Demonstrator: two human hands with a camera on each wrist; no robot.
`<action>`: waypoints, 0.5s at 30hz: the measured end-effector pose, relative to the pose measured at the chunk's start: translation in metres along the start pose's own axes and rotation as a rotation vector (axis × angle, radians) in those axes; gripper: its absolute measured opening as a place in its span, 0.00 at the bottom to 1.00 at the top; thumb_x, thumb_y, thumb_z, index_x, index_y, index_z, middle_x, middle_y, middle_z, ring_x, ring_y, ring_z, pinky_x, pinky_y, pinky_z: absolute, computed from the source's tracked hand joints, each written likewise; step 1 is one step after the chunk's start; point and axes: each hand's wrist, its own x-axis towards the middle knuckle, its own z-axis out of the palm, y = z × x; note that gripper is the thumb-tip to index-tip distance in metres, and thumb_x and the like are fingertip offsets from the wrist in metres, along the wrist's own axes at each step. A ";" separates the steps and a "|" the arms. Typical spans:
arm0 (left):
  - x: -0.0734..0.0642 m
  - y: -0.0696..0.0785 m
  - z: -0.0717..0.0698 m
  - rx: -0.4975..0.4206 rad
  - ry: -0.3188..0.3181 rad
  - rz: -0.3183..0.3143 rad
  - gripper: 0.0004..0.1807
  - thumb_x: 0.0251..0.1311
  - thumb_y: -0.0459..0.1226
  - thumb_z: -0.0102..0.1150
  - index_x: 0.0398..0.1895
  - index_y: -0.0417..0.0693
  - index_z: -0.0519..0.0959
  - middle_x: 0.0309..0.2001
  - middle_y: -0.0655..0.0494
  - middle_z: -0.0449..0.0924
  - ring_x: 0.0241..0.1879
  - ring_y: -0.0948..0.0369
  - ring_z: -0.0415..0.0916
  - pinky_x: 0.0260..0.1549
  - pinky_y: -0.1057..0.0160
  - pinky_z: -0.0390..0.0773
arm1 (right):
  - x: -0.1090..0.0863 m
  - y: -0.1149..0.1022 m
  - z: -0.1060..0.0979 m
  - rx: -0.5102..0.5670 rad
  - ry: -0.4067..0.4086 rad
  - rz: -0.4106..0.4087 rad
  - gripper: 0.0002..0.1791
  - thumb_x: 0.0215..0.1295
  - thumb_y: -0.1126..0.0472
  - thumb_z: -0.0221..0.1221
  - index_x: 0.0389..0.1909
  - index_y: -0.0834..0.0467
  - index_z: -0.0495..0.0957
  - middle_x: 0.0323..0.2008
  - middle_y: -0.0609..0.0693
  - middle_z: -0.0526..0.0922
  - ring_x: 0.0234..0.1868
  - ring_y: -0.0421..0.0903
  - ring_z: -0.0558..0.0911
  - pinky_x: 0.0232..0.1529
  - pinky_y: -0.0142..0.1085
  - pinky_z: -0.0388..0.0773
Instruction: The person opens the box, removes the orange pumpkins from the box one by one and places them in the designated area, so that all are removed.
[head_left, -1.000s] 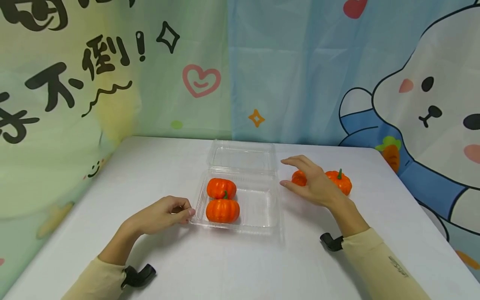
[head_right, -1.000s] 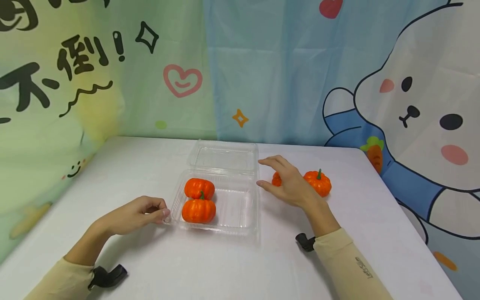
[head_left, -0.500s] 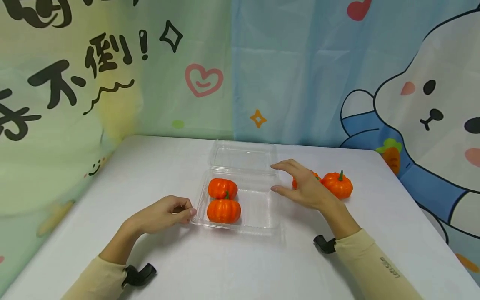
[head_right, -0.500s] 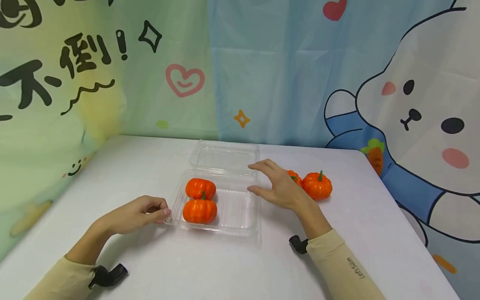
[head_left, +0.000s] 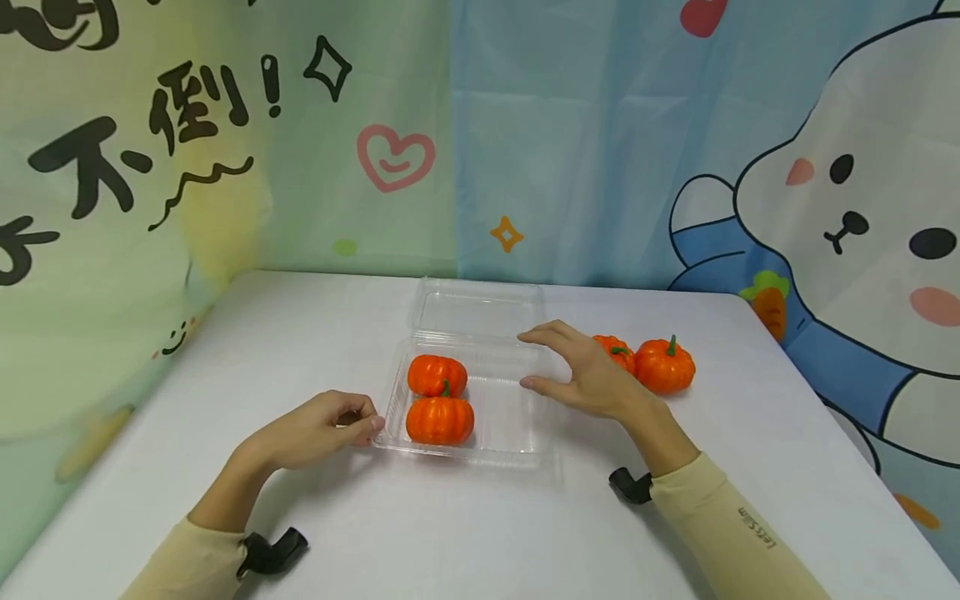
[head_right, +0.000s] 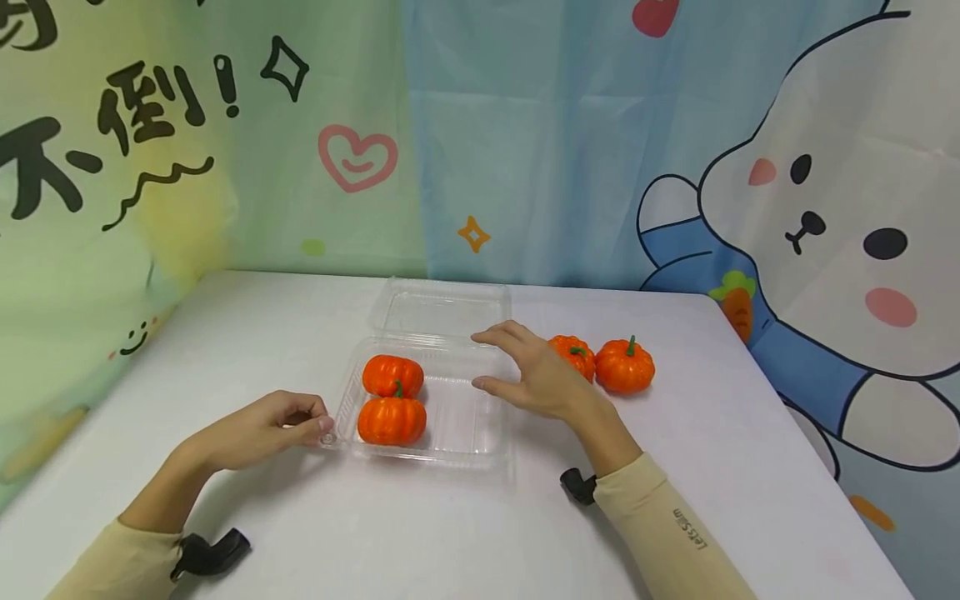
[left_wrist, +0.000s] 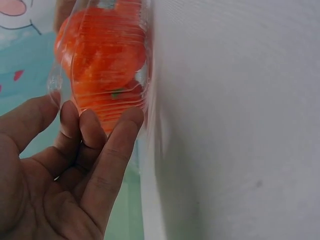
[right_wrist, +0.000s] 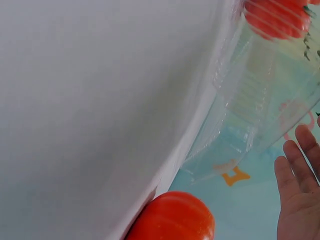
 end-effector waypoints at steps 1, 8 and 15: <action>0.000 0.000 -0.001 -0.001 -0.003 0.004 0.11 0.76 0.44 0.55 0.36 0.49 0.80 0.35 0.52 0.82 0.38 0.55 0.82 0.41 0.61 0.81 | 0.001 -0.001 0.001 -0.002 -0.004 -0.004 0.31 0.62 0.56 0.73 0.66 0.53 0.75 0.61 0.49 0.77 0.62 0.48 0.78 0.63 0.49 0.77; -0.002 0.002 -0.001 0.003 -0.023 -0.029 0.12 0.77 0.44 0.54 0.36 0.48 0.80 0.34 0.53 0.83 0.38 0.56 0.83 0.40 0.64 0.77 | 0.008 -0.006 0.004 -0.014 -0.028 -0.034 0.31 0.62 0.55 0.73 0.65 0.53 0.75 0.61 0.49 0.77 0.60 0.50 0.80 0.61 0.48 0.78; -0.001 0.001 -0.001 -0.001 -0.022 -0.025 0.12 0.77 0.44 0.54 0.35 0.48 0.80 0.34 0.52 0.83 0.39 0.56 0.85 0.41 0.64 0.79 | 0.018 -0.011 0.006 -0.007 -0.070 -0.054 0.32 0.62 0.54 0.73 0.66 0.54 0.75 0.60 0.50 0.78 0.60 0.50 0.79 0.61 0.48 0.78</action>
